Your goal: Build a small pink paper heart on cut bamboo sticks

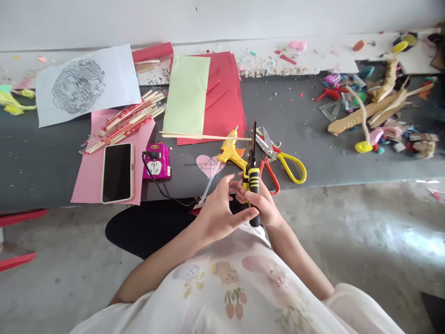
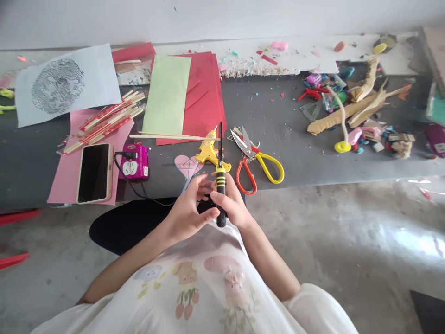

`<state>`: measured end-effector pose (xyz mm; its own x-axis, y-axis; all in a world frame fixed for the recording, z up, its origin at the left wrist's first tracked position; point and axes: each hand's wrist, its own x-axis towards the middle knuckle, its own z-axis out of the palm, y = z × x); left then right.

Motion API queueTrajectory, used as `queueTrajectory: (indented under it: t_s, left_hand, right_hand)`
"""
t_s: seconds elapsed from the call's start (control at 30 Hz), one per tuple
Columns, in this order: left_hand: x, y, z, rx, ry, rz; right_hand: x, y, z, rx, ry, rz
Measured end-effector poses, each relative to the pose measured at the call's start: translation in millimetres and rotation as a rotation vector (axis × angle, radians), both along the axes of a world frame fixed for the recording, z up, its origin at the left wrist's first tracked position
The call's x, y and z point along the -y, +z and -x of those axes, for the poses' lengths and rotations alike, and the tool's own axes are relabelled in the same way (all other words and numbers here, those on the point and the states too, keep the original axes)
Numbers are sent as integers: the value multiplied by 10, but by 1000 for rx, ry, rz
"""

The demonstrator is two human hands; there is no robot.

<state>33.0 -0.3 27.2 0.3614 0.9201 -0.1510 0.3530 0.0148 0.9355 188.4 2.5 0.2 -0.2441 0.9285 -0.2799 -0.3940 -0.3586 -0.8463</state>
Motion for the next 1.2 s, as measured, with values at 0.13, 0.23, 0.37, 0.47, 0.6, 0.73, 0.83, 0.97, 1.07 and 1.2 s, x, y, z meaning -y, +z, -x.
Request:
queueTrajectory:
  t_s: [0.13,0.23,0.37,0.47,0.6,0.73,0.83,0.97,1.07,1.2]
  left_hand:
    - [66,-72,16,134,-15,317]
    - [88,-71,8,213,-33,445]
    - [103,-70,-36,345,-52,461]
    - [120,-67,-55,390,-27,443]
    - [161,-43,-43,368,-1,385]
    - [204,-19,-32,315,36,344]
    - [220,-5,-33,281,45,339]
    - [234,5,-33,227,55,346]
    - [248,7,-29,176,82,368]
    - [264,10,-31,198,99,388]
  right_hand:
    - [-47,0,56,34,-18,11]
    - [-73,9,87,60,-19,3]
    - [-99,15,107,70,-8,-8]
    - [-106,4,129,68,2,-15]
    - [-87,-29,183,48,-3,-12]
    - [-57,-50,222,-24,6,3]
    - [-49,-53,229,-54,23,7]
    - [-58,-59,233,-71,24,17]
    - [-64,-71,241,-76,15,21]
    - [-57,-67,256,-67,9,41]
